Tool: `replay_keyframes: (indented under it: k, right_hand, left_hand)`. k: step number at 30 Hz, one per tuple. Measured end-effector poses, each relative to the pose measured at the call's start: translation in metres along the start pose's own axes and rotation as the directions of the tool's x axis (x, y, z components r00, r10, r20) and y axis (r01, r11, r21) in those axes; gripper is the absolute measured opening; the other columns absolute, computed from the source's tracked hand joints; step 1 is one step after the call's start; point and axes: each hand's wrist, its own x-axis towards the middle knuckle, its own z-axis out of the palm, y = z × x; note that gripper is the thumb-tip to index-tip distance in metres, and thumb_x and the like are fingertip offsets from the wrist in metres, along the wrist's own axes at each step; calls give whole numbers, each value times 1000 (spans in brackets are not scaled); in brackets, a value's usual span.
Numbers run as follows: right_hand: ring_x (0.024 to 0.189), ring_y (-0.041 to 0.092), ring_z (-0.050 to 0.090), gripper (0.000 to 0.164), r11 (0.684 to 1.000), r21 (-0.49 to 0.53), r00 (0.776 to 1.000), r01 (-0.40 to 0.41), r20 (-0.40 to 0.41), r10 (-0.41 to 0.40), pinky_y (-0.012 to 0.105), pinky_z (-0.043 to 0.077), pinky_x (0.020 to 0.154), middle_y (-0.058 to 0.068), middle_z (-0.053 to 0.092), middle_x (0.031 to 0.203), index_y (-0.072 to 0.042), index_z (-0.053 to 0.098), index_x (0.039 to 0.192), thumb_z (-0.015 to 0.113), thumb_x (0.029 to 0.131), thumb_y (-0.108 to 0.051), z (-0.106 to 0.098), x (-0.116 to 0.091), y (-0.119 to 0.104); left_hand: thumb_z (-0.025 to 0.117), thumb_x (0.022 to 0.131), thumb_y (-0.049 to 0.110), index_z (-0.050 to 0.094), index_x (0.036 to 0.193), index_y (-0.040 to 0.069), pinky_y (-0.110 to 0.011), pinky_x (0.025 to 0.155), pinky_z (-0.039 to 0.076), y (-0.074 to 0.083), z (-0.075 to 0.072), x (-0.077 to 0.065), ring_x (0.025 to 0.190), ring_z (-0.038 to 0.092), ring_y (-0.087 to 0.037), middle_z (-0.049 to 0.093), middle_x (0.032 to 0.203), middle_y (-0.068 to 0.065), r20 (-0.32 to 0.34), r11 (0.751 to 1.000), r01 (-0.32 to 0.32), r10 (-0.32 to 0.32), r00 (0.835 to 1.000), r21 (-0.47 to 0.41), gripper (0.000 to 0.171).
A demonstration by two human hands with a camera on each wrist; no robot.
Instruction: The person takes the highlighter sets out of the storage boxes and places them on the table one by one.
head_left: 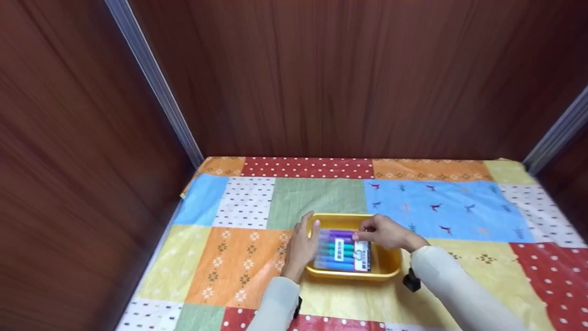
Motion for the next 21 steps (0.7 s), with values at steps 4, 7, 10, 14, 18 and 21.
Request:
replay_keyframes:
  k: [4,7,10,14,18,21]
  right_hand:
    - [68,12,44,31,999,-17,1000,27,-6,-28,23,36,60,-6,54,70,-15,68,78,68,95,-40,-12,-4,0]
    - [71,13,46,29,999,-10,999,39,-20,-40,24,37,62,-6,57,72,-16,69,78,68,95,-40,-18,-2,-3]
    - [72,13,49,26,999,1,999,44,-15,-44,23,39,64,-7,61,74,-19,70,79,68,95,-40,-17,-3,-3]
    - [73,10,51,23,997,14,997,76,7,-76,22,41,64,-6,68,78,-19,74,84,69,95,-39,-12,-8,2]
    - [68,7,49,24,994,29,995,101,-26,-100,20,40,60,-3,69,78,-16,76,85,70,94,-37,-12,-15,8]
    - [66,7,50,21,997,34,995,71,-77,-68,20,40,58,-3,69,78,-17,77,86,71,94,-36,-16,-21,10]
  left_hand:
    - [33,105,57,42,151,34,-60,97,50,7,5,1,125,60,-40,56,146,-13,5,1000,-4,4,1000,-27,52]
    - [30,105,58,42,152,32,-60,101,48,8,2,5,129,58,-40,55,147,-13,-8,999,-13,13,1000,-47,54]
    - [27,107,57,41,153,32,-61,103,47,4,-1,4,130,57,-41,54,149,-14,-8,998,-4,3,1000,-63,54]
    - [25,110,46,42,152,29,-59,103,47,-3,-3,-3,128,58,-39,56,146,-14,-9,998,17,-18,1000,-53,49]
    - [29,111,37,45,150,26,-58,99,49,-5,-2,-4,125,60,-38,59,142,-14,-25,999,-11,10,1000,-44,44]
    - [30,110,36,45,150,25,-57,94,51,-4,3,-1,122,62,-39,60,139,-15,-13,998,-47,47,999,-50,44]
